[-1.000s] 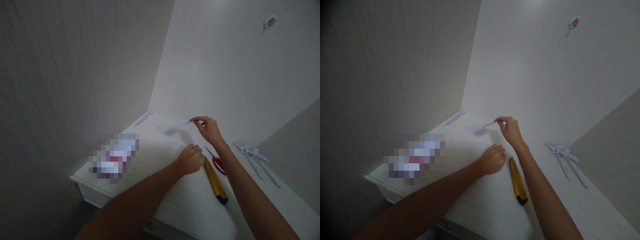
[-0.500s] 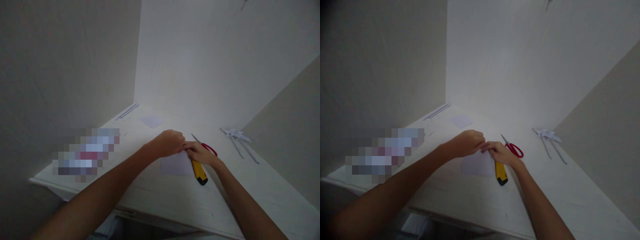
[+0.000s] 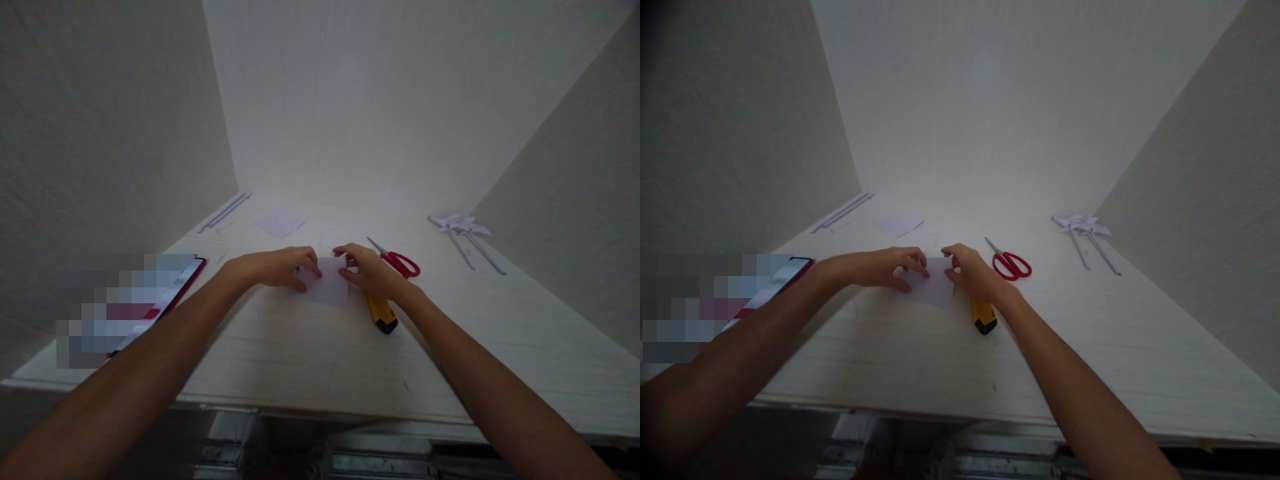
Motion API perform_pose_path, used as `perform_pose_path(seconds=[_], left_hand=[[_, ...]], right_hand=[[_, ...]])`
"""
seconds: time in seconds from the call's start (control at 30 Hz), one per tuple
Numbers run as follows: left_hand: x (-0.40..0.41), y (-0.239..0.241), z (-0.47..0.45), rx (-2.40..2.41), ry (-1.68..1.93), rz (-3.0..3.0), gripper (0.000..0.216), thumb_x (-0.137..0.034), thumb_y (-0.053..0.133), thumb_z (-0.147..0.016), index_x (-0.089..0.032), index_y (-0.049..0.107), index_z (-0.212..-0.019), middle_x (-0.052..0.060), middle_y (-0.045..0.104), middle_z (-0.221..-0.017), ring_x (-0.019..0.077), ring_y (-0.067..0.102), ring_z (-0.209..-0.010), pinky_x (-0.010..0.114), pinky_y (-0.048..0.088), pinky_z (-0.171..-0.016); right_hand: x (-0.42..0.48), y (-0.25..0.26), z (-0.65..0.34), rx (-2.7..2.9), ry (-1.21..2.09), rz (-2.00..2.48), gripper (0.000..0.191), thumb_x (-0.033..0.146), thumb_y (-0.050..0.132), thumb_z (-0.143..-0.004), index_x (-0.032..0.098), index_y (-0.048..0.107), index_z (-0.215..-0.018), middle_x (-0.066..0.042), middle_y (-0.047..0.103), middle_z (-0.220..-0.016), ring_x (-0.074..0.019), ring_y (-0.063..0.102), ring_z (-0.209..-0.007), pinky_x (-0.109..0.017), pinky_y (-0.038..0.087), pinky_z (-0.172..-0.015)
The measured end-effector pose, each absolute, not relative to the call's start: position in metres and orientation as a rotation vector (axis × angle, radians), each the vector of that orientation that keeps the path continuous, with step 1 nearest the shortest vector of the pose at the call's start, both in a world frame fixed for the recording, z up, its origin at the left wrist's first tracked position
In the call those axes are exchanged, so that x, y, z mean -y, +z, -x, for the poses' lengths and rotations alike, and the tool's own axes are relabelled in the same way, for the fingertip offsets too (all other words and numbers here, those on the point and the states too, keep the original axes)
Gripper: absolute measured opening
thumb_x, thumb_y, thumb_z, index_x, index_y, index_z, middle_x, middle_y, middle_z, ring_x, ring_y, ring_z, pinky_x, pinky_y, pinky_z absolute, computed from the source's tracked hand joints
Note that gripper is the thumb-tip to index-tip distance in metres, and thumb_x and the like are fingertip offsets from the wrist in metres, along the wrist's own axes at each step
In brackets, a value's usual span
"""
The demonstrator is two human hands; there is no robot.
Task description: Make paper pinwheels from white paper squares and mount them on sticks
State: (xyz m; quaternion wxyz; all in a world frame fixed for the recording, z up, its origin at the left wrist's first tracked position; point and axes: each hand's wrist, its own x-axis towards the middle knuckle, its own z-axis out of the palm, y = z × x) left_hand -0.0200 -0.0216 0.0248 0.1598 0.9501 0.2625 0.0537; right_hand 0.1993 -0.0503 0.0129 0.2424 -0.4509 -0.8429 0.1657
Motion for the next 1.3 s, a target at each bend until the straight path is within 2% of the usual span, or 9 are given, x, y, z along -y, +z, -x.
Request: perform_pose_path(seconds=[0.13, 0.23, 0.37, 0.47, 0.6, 0.9, 1.1, 1.2, 1.3], left_hand=[[0.017, 0.017, 0.022, -1.096, 0.565, -2.765, 0.061, -0.027, 0.064, -0.069, -0.018, 0.042, -0.126, 0.01, 0.049, -0.112, 0.0211, 0.046, -0.104, 0.035, 0.037, -0.09], [0.014, 0.017, 0.018, -1.356, 0.851, -2.483, 0.067, -0.032, 0.061, -0.071, -0.008, 0.036, -0.129, 0.014, 0.053, -0.107, 0.0201, 0.052, -0.093, 0.035, 0.041, -0.085], [0.013, 0.023, 0.014, -1.208, 0.953, -2.032, 0.033, -0.028, 0.055, -0.074, -0.004, 0.06, -0.096, 0.008, 0.062, -0.077, 0.0138, 0.057, -0.067, 0.027, 0.046, -0.065], [0.015, 0.029, 0.012, -1.002, 0.966, -1.863, 0.019, -0.025, 0.055, -0.072, -0.007, 0.062, -0.075, 0.003, 0.061, -0.062, 0.0109, 0.056, -0.056, 0.022, 0.044, -0.055], [0.02, 0.032, 0.011, -0.856, 0.95, -1.798, 0.022, -0.026, 0.057, -0.072, -0.007, 0.062, -0.081, 0.003, 0.062, -0.058, 0.011, 0.057, -0.049, 0.02, 0.044, -0.047], [0.024, 0.04, 0.021, -0.837, 0.862, -1.882, 0.03, -0.032, 0.059, -0.075, -0.007, 0.065, -0.09, 0.0, 0.055, -0.045, 0.008, 0.051, -0.04, 0.017, 0.039, -0.041], [0.024, 0.04, 0.02, -0.826, 0.786, -1.834, 0.048, -0.052, 0.05, -0.077, -0.007, 0.066, -0.074, 0.007, 0.061, -0.057, 0.0114, 0.056, -0.046, 0.02, 0.043, -0.044], [0.023, 0.037, 0.017, -0.782, 0.659, -1.714, 0.062, -0.059, 0.034, -0.081, -0.006, 0.066, -0.081, 0.013, 0.065, -0.067, 0.0167, 0.062, -0.056, 0.023, 0.046, -0.046], [0.024, 0.036, 0.016, -0.719, 0.499, -1.687, 0.055, -0.055, 0.041, -0.081, -0.006, 0.065, -0.085, 0.015, 0.066, -0.075, 0.0192, 0.064, -0.061, 0.023, 0.045, -0.047]], right_hand=[[0.049, 0.021, -0.195, 2.074, 0.365, 1.394, 0.009, 0.018, 0.057, -0.07, 0.011, 0.06, -0.075, -0.004, 0.057, -0.066, -0.013, 0.052, -0.062, -0.026, 0.041, -0.06], [0.046, 0.024, -0.196, 1.758, 0.492, 1.403, 0.013, 0.024, 0.059, -0.068, 0.013, 0.055, -0.063, 0.003, 0.046, -0.052, -0.0085, 0.043, -0.049, -0.023, 0.033, -0.05], [0.047, 0.027, -0.199, 1.452, 0.682, 1.293, 0.017, 0.027, 0.063, -0.064, 0.014, 0.051, -0.06, 0.005, 0.045, -0.052, -0.006, 0.04, -0.047, -0.021, 0.03, -0.046], [0.048, 0.029, -0.2, 1.403, 0.857, 1.238, 0.016, 0.027, 0.063, -0.064, 0.014, 0.054, -0.066, 0.002, 0.052, -0.057, -0.0073, 0.047, -0.051, -0.021, 0.036, -0.048], [0.05, 0.033, -0.203, 1.53, 1.042, 1.131, 0.028, 0.031, 0.065, -0.066, 0.014, 0.061, -0.088, -0.003, 0.061, -0.071, -0.011, 0.055, -0.055, -0.025, 0.047, -0.05], [0.048, 0.036, -0.215, 1.795, 1.246, 0.986, 0.026, 0.032, 0.06, -0.073, 0.015, 0.069, -0.09, -0.003, 0.066, -0.075, -0.0092, 0.058, -0.062, -0.022, 0.05, -0.055], [0.052, 0.038, -0.214, 1.797, 1.339, 0.887, 0.031, 0.028, 0.061, -0.073, 0.018, 0.066, -0.101, -0.003, 0.067, -0.076, -0.0097, 0.06, -0.06, -0.022, 0.051, -0.05], [0.053, 0.039, -0.212, 1.817, 1.319, 0.855, 0.031, 0.027, 0.058, -0.075, 0.019, 0.065, -0.104, -0.003, 0.067, -0.079, -0.01, 0.062, -0.059, -0.024, 0.053, -0.052], [0.053, 0.038, -0.211, 1.853, 1.271, 0.877, 0.028, 0.024, 0.057, -0.076, 0.019, 0.065, -0.102, -0.001, 0.067, -0.074, -0.0093, 0.062, -0.055, -0.025, 0.054, -0.054]])
